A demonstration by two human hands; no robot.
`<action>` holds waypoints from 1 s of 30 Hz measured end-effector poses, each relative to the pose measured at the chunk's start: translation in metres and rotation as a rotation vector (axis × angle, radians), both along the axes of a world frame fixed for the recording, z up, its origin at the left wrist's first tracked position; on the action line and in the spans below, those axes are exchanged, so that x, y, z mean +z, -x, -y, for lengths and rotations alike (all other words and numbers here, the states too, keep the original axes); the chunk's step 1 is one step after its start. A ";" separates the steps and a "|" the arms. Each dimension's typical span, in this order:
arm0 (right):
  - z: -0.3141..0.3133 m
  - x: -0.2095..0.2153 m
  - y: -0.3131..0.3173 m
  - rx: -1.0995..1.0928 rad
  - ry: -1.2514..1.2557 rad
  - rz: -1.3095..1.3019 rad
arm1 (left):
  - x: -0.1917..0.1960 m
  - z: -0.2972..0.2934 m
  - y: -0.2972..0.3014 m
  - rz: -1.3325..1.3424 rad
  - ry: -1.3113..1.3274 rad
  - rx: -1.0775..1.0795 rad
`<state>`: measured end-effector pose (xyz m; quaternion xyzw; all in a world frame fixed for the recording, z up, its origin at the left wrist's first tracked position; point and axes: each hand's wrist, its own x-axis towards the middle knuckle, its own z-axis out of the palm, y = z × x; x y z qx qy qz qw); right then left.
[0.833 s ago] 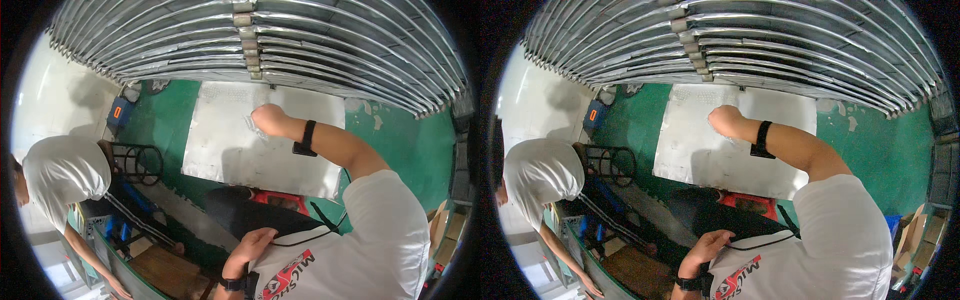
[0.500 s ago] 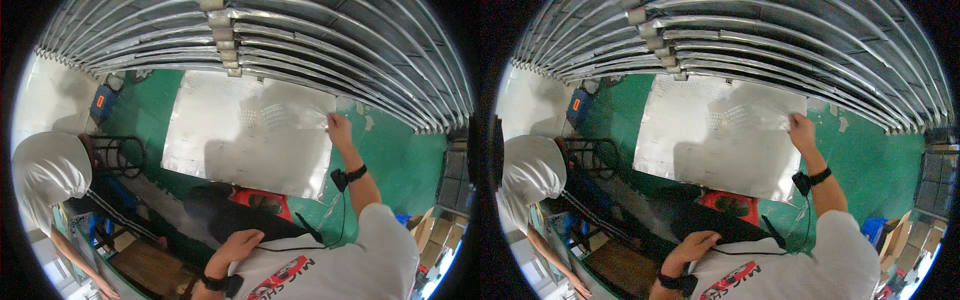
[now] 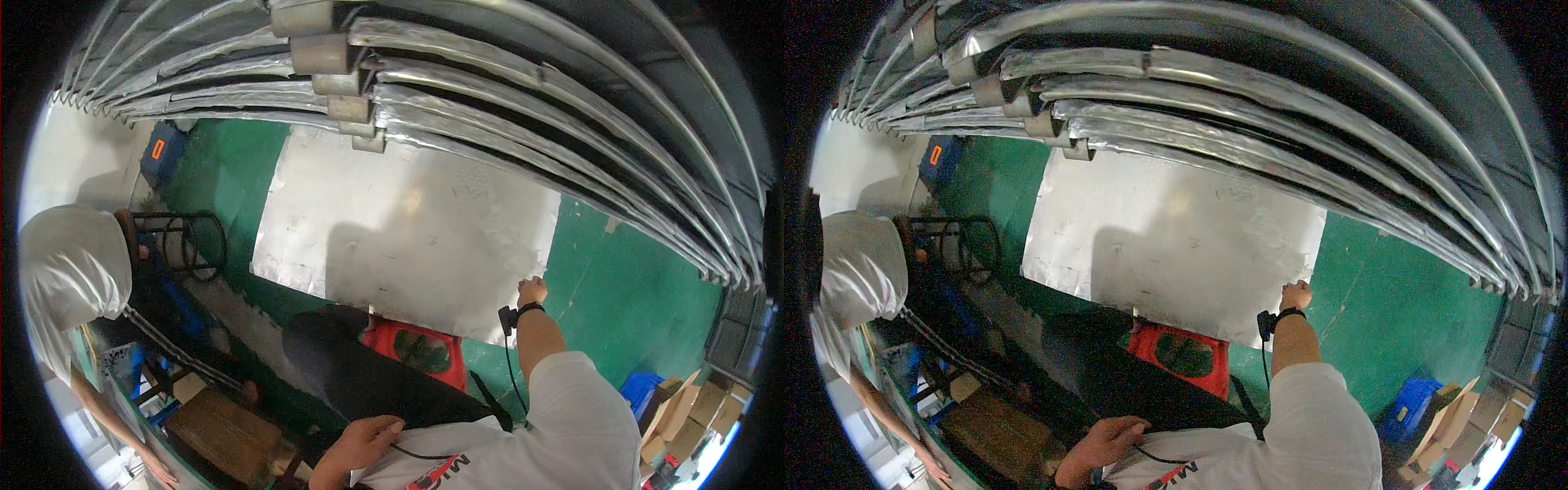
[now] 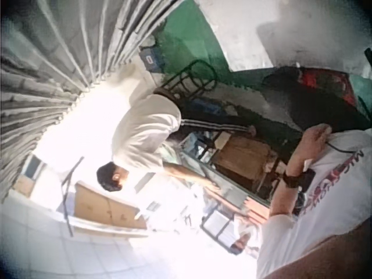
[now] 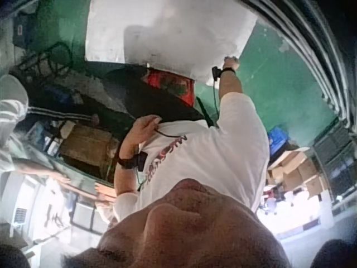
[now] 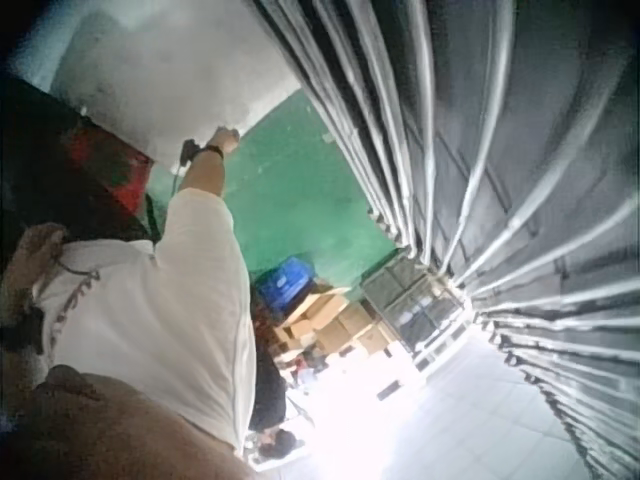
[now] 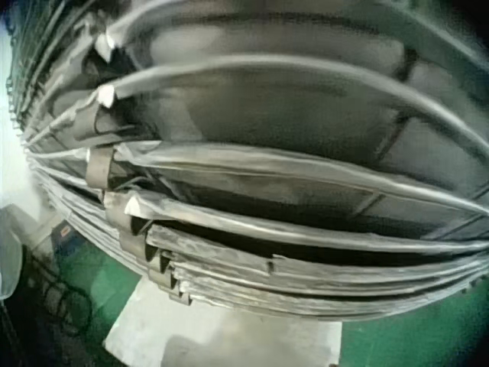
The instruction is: Placing components and clear plastic films onto circuit boards on a factory assembly line.
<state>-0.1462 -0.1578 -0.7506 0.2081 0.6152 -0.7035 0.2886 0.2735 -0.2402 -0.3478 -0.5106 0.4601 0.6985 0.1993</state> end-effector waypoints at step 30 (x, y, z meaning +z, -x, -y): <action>-0.064 0.101 -0.073 1.445 -1.419 -0.221 | -0.028 0.045 0.011 -0.136 0.405 -0.053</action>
